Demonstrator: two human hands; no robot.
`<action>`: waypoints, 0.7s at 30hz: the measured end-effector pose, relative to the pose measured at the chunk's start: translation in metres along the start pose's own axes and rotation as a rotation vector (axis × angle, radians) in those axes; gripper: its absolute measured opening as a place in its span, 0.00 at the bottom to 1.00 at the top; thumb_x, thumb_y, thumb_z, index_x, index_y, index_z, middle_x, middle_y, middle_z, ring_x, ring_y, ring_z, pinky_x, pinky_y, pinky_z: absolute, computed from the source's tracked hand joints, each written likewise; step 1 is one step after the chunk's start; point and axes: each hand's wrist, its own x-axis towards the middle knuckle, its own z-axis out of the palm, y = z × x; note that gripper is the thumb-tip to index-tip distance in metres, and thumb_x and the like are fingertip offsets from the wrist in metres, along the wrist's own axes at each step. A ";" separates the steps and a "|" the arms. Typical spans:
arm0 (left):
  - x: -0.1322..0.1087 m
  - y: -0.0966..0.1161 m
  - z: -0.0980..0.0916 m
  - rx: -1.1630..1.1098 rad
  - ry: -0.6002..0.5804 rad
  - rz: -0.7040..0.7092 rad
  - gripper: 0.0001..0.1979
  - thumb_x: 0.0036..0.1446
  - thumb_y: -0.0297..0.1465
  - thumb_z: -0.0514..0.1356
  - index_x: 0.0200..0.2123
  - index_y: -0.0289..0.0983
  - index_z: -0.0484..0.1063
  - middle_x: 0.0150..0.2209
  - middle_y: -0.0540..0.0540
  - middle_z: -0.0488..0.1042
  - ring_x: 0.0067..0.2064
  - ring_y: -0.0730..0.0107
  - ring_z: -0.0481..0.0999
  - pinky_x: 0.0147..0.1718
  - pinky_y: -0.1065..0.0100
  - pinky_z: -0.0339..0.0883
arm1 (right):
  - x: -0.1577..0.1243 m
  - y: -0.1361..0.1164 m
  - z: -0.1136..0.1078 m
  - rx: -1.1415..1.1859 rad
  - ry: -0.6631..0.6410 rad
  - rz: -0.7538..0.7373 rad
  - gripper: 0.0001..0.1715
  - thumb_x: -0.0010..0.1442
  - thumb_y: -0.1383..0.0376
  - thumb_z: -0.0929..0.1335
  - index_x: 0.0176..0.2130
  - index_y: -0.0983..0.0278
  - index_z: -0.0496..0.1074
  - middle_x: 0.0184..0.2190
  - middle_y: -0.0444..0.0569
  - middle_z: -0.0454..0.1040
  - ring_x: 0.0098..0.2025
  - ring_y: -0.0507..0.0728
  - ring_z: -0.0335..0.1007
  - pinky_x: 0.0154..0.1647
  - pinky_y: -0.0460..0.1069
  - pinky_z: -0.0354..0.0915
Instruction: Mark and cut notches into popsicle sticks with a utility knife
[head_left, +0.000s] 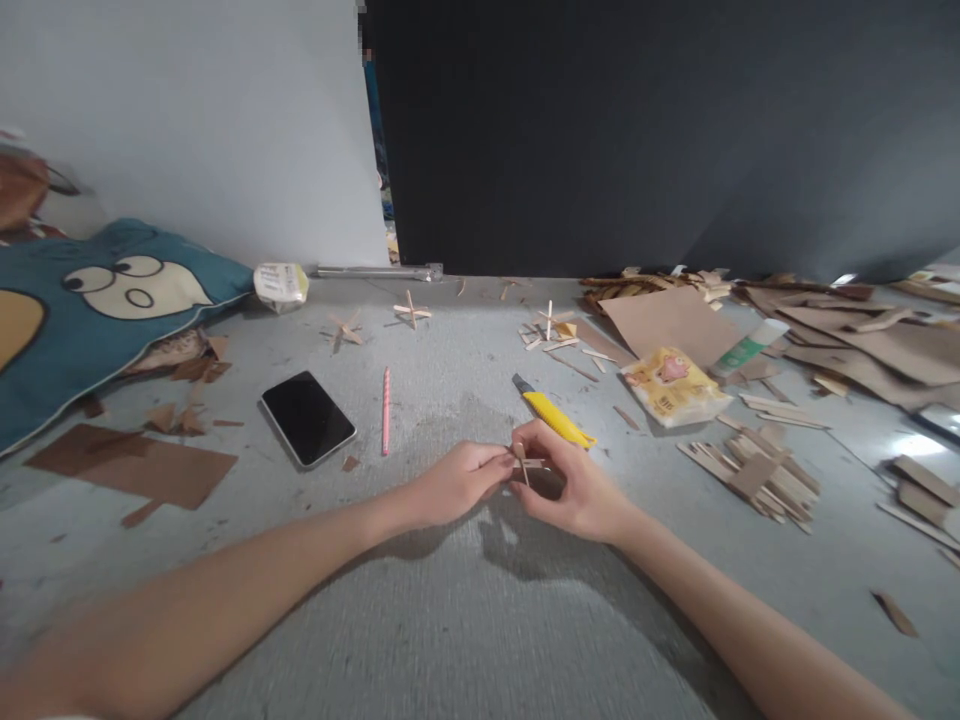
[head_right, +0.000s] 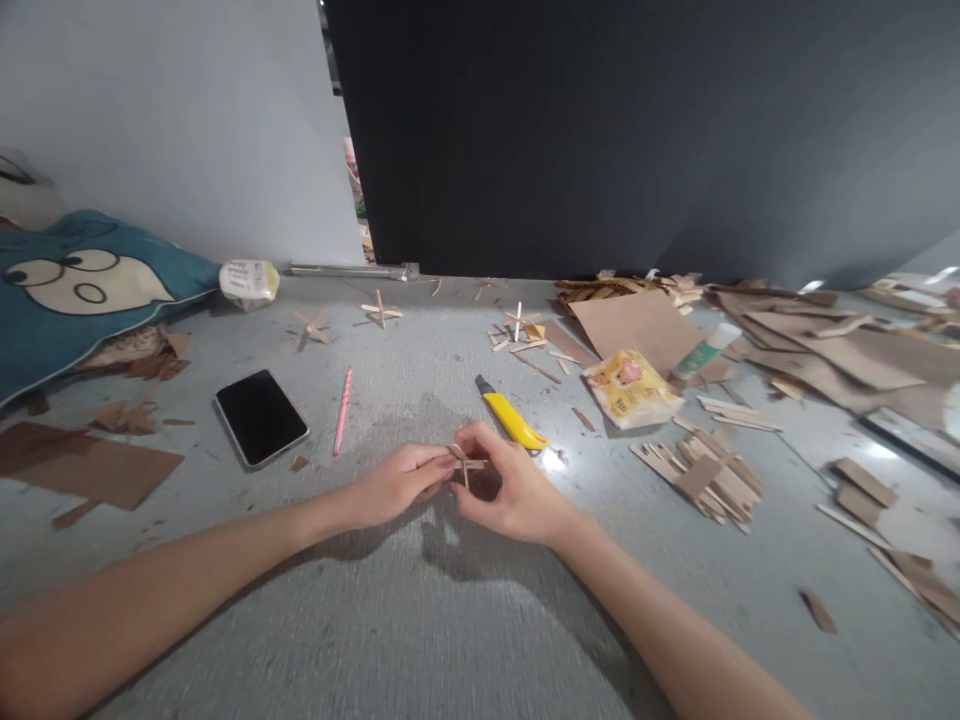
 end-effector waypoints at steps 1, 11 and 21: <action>0.000 0.001 0.000 -0.002 -0.003 0.000 0.19 0.69 0.41 0.51 0.26 0.40 0.58 0.23 0.54 0.56 0.25 0.73 0.53 0.27 0.67 0.48 | 0.000 0.000 -0.001 0.026 -0.016 0.005 0.12 0.63 0.66 0.70 0.43 0.58 0.63 0.36 0.44 0.70 0.35 0.53 0.69 0.37 0.48 0.68; -0.001 0.008 -0.012 -0.110 -0.059 0.016 0.21 0.68 0.46 0.54 0.28 0.39 0.60 0.23 0.56 0.55 0.25 0.75 0.54 0.26 0.68 0.47 | 0.000 0.008 -0.024 0.267 -0.107 0.147 0.18 0.71 0.53 0.66 0.54 0.60 0.72 0.40 0.50 0.78 0.43 0.56 0.76 0.45 0.51 0.72; 0.002 0.000 -0.009 0.067 0.115 0.102 0.19 0.73 0.46 0.49 0.47 0.38 0.70 0.26 0.53 0.65 0.27 0.72 0.65 0.28 0.69 0.59 | 0.003 0.018 -0.023 -0.092 0.087 -0.024 0.11 0.68 0.57 0.69 0.37 0.61 0.75 0.33 0.48 0.79 0.33 0.54 0.76 0.34 0.48 0.72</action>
